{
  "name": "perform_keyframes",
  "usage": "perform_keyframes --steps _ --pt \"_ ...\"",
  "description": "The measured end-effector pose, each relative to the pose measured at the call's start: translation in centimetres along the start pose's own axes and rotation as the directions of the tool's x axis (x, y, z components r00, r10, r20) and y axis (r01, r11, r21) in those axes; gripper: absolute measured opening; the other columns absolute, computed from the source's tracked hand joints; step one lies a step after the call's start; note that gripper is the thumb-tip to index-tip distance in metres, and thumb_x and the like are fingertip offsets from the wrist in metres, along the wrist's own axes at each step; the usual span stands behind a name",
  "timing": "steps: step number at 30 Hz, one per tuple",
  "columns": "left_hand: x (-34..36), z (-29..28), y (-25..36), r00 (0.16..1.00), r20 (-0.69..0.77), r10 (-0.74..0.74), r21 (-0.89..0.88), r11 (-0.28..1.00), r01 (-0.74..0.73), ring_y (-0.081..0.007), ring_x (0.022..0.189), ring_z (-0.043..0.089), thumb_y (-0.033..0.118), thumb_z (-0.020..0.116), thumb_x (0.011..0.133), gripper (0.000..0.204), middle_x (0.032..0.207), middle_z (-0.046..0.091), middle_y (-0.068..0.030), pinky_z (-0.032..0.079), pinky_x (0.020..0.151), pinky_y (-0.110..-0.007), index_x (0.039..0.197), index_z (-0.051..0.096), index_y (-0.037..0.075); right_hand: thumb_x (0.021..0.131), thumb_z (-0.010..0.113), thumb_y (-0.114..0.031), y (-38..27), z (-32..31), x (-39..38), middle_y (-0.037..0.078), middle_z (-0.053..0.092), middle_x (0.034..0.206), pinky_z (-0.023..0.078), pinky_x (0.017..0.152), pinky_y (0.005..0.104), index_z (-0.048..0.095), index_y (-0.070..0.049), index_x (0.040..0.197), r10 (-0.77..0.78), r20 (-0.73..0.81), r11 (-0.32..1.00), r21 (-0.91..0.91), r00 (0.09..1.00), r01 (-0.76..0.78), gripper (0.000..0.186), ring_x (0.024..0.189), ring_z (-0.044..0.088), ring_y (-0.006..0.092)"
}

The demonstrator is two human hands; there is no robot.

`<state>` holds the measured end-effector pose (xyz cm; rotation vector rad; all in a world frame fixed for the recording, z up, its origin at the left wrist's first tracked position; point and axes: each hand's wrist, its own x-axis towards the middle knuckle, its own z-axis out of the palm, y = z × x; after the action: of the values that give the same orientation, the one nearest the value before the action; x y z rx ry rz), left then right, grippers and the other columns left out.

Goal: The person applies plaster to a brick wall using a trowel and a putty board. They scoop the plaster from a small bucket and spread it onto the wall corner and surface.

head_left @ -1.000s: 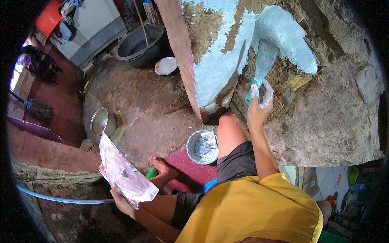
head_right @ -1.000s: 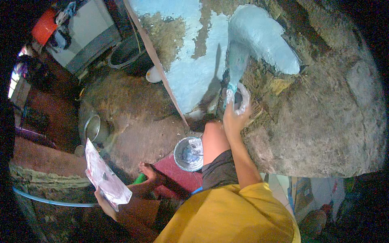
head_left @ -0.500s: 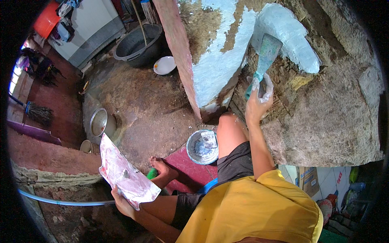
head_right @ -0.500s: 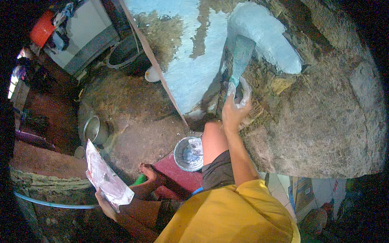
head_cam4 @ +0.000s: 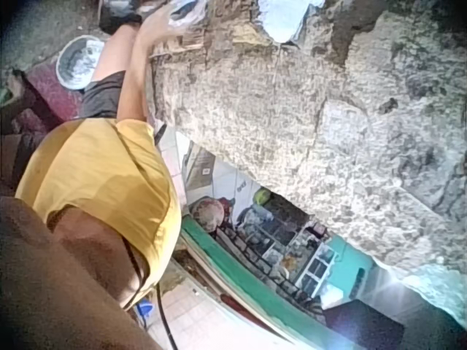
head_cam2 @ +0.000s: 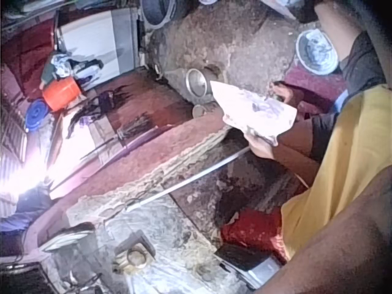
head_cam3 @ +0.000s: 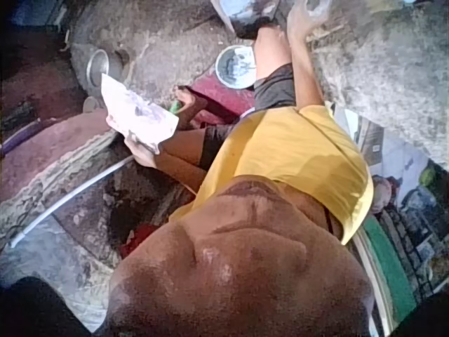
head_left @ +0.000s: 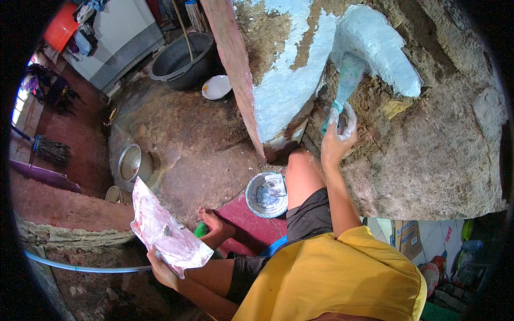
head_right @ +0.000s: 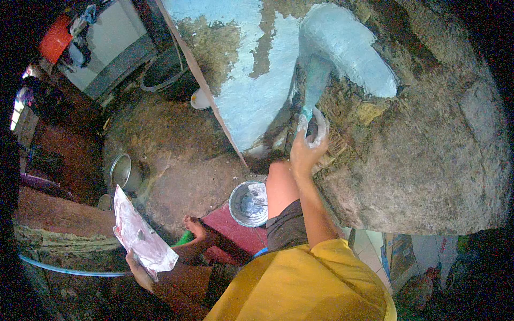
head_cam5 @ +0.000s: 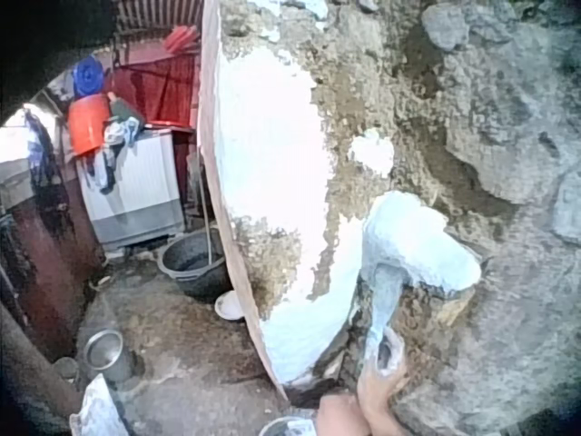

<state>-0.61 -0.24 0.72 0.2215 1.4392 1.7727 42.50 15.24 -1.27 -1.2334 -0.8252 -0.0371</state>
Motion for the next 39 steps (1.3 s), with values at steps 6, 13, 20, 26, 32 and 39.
perform_keyframes --steps 6,13,20,26,32,39 --pt "-0.6 0.5 0.2 1.000 0.011 0.001 0.001 1.000 -0.001 -0.0225 0.087 0.054 0.032 0.055 0.078 0.050 0.100 0.054 -0.0140 0.041 0.079 -0.031 0.104 0.049 -0.011 0.081 0.049 0.006 -1.3 0.4 0.8 0.010 0.056 0.101 0.043 0.067 0.0236 0.046 0.004 0.115 -0.100 0.002 0.994 -0.051 0.995 0.100 0.035 0.084 0.055 0.0124" --pt "0.8 -1.3 -0.4 0.999 0.043 -0.010 -0.009 1.000 0.010 -0.0244 0.093 0.052 0.036 0.058 0.076 0.056 0.107 0.053 -0.0123 0.039 0.083 -0.035 0.111 0.048 -0.006 0.079 0.053 0.002 -1.0 0.3 0.8 0.011 0.054 0.102 0.040 0.080 0.0295 0.052 0.004 0.107 0.000 -0.046 0.999 0.047 0.999 0.002 0.029 0.092 0.052 0.0186" --pt "1.4 -2.1 -0.8 0.999 0.049 -0.017 0.013 1.000 0.016 -0.0252 0.096 0.052 0.039 0.059 0.074 0.058 0.109 0.052 -0.0114 0.039 0.084 -0.036 0.113 0.048 -0.003 0.079 0.047 0.009 0.4 -0.8 -0.5 0.011 0.054 0.104 0.044 0.074 0.0264 0.046 0.006 0.114 -0.064 0.025 0.998 0.023 0.998 0.063 0.035 0.088 0.057 0.0169" --pt "1.3 -2.0 -0.6 0.999 0.043 -0.007 0.035 0.999 0.006 -0.0254 0.095 0.051 0.039 0.060 0.073 0.059 0.108 0.052 -0.0119 0.038 0.085 -0.036 0.112 0.048 -0.004 0.078 0.053 0.000 -3.0 0.2 1.4 0.012 0.056 0.098 0.039 0.085 0.0326 0.054 0.004 0.106 0.019 -0.046 0.995 0.094 0.999 -0.015 0.027 0.094 0.052 0.0206" --pt "1.2 -1.8 -0.5 0.999 0.042 -0.023 0.039 0.999 0.022 -0.0258 0.096 0.051 0.039 0.059 0.074 0.060 0.109 0.052 -0.0119 0.037 0.085 -0.036 0.113 0.047 -0.004 0.078 0.056 -0.003 -3.8 0.4 2.3 0.012 0.057 0.096 0.039 0.084 0.0329 0.055 0.004 0.104 -0.069 -0.072 0.997 0.020 0.995 0.071 0.027 0.092 0.053 0.0200" --pt "1.3 -1.9 -0.5 0.998 0.055 -0.024 0.060 0.998 0.020 -0.0263 0.099 0.050 0.040 0.059 0.074 0.062 0.113 0.050 -0.0124 0.037 0.087 -0.036 0.116 0.045 -0.003 0.080 0.053 0.001 -1.5 -0.6 0.2 0.012 0.054 0.104 0.042 0.078 0.0289 0.050 0.005 0.111 0.049 0.008 0.997 0.060 0.999 -0.049 0.031 0.088 0.054 0.0165"
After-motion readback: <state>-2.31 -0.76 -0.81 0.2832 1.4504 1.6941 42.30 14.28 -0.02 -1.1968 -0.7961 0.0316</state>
